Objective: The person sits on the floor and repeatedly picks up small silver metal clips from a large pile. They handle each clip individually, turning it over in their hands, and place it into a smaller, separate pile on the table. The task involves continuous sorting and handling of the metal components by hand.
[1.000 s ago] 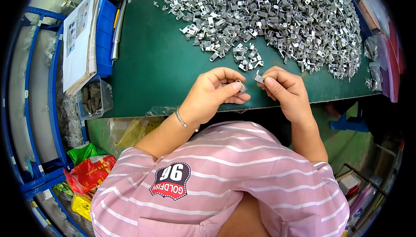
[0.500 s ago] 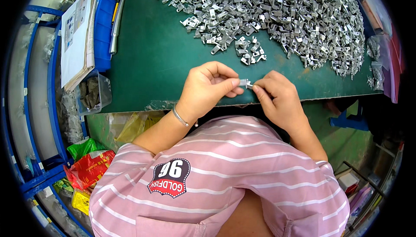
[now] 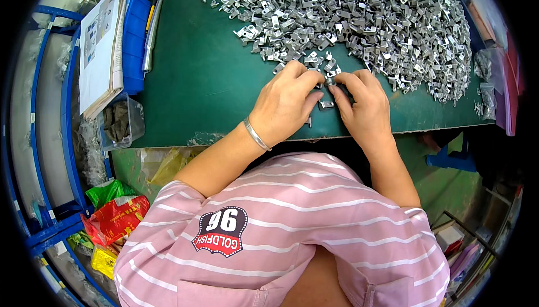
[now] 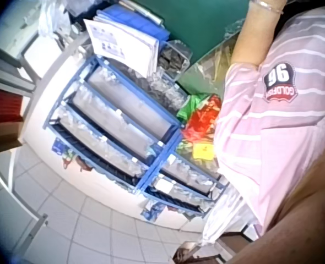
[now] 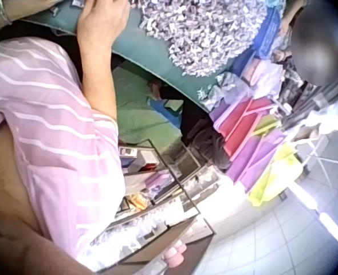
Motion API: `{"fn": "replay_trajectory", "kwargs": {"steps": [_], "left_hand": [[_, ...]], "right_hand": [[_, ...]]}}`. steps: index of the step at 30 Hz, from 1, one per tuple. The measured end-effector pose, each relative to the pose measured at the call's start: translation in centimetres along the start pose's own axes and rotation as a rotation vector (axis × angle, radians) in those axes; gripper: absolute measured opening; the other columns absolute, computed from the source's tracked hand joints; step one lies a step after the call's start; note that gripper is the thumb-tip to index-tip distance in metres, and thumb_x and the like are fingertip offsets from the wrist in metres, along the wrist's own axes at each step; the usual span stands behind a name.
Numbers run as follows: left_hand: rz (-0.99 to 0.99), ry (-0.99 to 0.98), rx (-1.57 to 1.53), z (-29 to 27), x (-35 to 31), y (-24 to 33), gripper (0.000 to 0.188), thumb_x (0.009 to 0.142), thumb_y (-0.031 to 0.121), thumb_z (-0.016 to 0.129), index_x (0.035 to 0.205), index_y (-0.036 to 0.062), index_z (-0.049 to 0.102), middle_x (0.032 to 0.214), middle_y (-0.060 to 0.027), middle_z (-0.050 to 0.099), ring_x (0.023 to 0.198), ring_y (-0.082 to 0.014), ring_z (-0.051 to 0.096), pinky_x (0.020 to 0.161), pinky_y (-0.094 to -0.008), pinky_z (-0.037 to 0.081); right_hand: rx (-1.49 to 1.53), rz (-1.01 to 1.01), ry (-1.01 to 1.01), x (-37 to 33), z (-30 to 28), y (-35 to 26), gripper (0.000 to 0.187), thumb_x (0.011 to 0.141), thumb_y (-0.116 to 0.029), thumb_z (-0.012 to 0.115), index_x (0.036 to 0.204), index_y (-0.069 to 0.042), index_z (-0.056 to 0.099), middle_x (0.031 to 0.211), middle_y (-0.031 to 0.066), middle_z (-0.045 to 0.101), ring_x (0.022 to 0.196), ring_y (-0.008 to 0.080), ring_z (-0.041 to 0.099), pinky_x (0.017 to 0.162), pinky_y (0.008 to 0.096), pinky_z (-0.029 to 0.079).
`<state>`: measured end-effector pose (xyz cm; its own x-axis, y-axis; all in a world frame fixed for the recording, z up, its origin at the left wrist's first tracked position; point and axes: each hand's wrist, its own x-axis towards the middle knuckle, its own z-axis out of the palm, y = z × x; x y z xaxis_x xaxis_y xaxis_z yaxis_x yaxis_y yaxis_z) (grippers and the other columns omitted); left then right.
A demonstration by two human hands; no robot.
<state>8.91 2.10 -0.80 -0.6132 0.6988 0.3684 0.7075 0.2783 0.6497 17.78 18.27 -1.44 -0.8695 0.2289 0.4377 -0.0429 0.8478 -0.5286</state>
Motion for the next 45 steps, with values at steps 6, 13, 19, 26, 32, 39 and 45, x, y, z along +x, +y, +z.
{"fn": "replay_trajectory", "kwargs": {"steps": [6, 13, 19, 26, 32, 39, 45], "left_hand": [[-0.012, 0.015, 0.007, 0.3, -0.1, -0.5, 0.020, 0.077, -0.001, 0.074, 0.093, 0.0017, 0.063, 0.090, -0.0105, 0.059, 0.067, -0.0219, 0.062, 0.060, -0.0321, 0.050], [-0.139, 0.061, -0.090, -0.3, -0.1, 0.0, 0.018, 0.078, -0.004, 0.070, 0.095, 0.0003, 0.065, 0.089, -0.0083, 0.059, 0.066, -0.0145, 0.063, 0.057, -0.0256, 0.050], [-0.139, 0.043, -0.110, -0.6, -0.3, -0.5, 0.022, 0.078, -0.006, 0.070, 0.098, -0.0008, 0.067, 0.092, -0.0093, 0.060, 0.070, -0.0149, 0.065, 0.060, -0.0248, 0.053], [-0.091, 0.038, 0.013, -0.8, -0.6, -1.1, 0.026, 0.077, -0.007, 0.069, 0.102, -0.0010, 0.065, 0.092, -0.0112, 0.060, 0.071, -0.0188, 0.063, 0.064, -0.0279, 0.054], [-0.218, 0.027, -0.089, -1.7, -0.6, -0.8, 0.022, 0.081, -0.007, 0.065, 0.103, -0.0019, 0.065, 0.092, -0.0096, 0.062, 0.073, -0.0155, 0.064, 0.066, -0.0249, 0.053], [-0.601, 0.035, -0.871, -2.2, -0.6, -1.0, 0.025, 0.090, -0.005, 0.059, 0.114, -0.0036, 0.063, 0.102, -0.0114, 0.067, 0.085, -0.0164, 0.068, 0.073, -0.0249, 0.055], [-0.743, -0.003, -1.293, -2.5, -1.2, -1.3, 0.024, 0.092, 0.004, 0.063, 0.115, -0.0026, 0.063, 0.109, -0.0165, 0.068, 0.091, -0.0178, 0.067, 0.080, -0.0287, 0.056]], "right_hand": [[0.255, 0.193, -0.025, -0.4, -0.6, 0.9, 0.013, 0.080, -0.002, 0.071, 0.092, -0.002, 0.066, 0.079, 0.0072, 0.064, 0.068, 0.0215, 0.062, 0.062, 0.0331, 0.050], [0.945, 0.604, -0.275, -0.1, -2.8, 1.3, 0.011, 0.085, -0.002, 0.071, 0.094, -0.001, 0.065, 0.080, 0.0009, 0.065, 0.068, 0.0038, 0.058, 0.057, 0.0178, 0.045], [0.449, 0.353, -0.355, -0.3, -3.0, 0.9, 0.008, 0.082, -0.002, 0.068, 0.089, 0.001, 0.069, 0.080, 0.0095, 0.067, 0.069, 0.0175, 0.064, 0.062, 0.0299, 0.050], [0.294, 0.115, -0.159, 1.5, -1.8, -0.8, 0.009, 0.082, -0.004, 0.068, 0.090, 0.000, 0.070, 0.079, 0.0143, 0.062, 0.073, 0.0314, 0.063, 0.067, 0.0371, 0.050], [0.518, 0.300, -0.180, 1.5, -0.2, 0.4, 0.014, 0.085, -0.002, 0.066, 0.098, 0.000, 0.069, 0.081, 0.0101, 0.068, 0.068, 0.0192, 0.064, 0.061, 0.0315, 0.050], [1.131, 0.756, -0.363, 2.3, -2.4, 1.4, 0.015, 0.089, -0.005, 0.066, 0.101, 0.004, 0.068, 0.083, 0.0093, 0.070, 0.067, 0.0104, 0.065, 0.054, 0.0210, 0.050], [1.105, 0.753, -0.432, 2.1, -3.3, 2.2, 0.014, 0.088, -0.006, 0.067, 0.098, 0.003, 0.069, 0.085, 0.0093, 0.070, 0.071, 0.0113, 0.065, 0.057, 0.0228, 0.050]]}}
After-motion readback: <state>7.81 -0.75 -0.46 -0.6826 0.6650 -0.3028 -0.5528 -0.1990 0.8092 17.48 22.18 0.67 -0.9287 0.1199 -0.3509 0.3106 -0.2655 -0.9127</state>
